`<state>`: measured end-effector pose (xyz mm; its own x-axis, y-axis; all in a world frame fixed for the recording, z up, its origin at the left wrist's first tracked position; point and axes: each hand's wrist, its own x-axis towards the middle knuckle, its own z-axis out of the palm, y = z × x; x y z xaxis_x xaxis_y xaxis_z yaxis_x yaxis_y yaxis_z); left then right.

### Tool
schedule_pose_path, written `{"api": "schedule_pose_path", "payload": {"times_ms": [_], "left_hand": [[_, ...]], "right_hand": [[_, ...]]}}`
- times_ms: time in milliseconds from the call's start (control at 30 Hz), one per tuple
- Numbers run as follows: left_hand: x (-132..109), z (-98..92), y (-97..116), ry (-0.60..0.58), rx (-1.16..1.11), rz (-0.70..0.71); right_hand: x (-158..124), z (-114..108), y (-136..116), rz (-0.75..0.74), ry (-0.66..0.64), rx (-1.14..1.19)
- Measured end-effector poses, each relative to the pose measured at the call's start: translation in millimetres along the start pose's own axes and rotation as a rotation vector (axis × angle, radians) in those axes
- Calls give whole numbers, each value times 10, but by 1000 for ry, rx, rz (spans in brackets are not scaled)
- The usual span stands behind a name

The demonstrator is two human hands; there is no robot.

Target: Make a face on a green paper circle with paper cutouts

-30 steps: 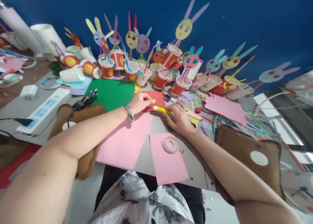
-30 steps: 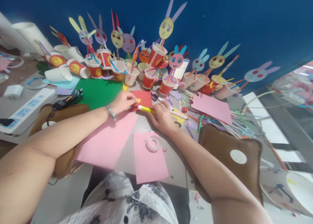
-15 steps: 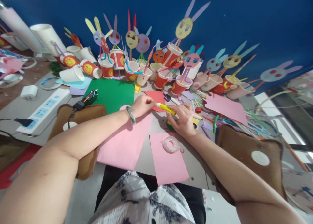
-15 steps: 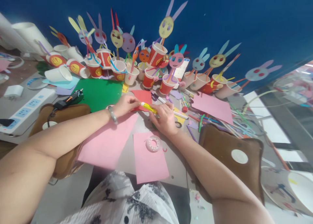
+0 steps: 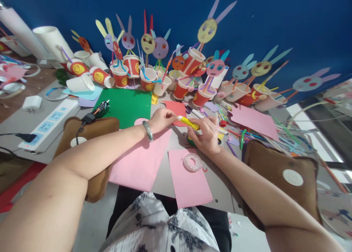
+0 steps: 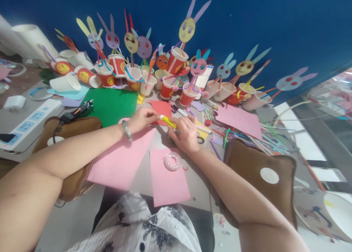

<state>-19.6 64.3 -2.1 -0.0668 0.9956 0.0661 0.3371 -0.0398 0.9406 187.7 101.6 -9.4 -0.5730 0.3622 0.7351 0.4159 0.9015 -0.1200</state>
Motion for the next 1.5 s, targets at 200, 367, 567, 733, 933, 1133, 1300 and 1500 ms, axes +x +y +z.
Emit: {"api": "schedule_pose_path", "payload": {"times_ms": [200, 367, 567, 733, 933, 1133, 1300, 1500], "left_hand": [[-19, 16, 46, 7, -78, -35], [-36, -12, 115, 40, -86, -69], [-55, -43, 176, 26, -193, -131], [-31, -41, 126, 2, -218, -136], [-25, -12, 72, -30, -189, -115], [-36, -20, 97, -42, -283, -114], [-38, -16, 95, -74, -405, -160], [-22, -30, 94, -54, -304, -127]], "right_hand": [[-10, 6, 18, 0, -27, -12], [-7, 12, 32, 11, -37, -7], [1, 10, 59, -6, 11, -9], [14, -26, 36, 72, 95, -15], [37, -45, -40, -30, 60, 53], [18, -22, 16, 59, -16, 43], [-9, -14, 57, 158, 34, -6], [-6, -52, 0, 124, 66, 4]]}}
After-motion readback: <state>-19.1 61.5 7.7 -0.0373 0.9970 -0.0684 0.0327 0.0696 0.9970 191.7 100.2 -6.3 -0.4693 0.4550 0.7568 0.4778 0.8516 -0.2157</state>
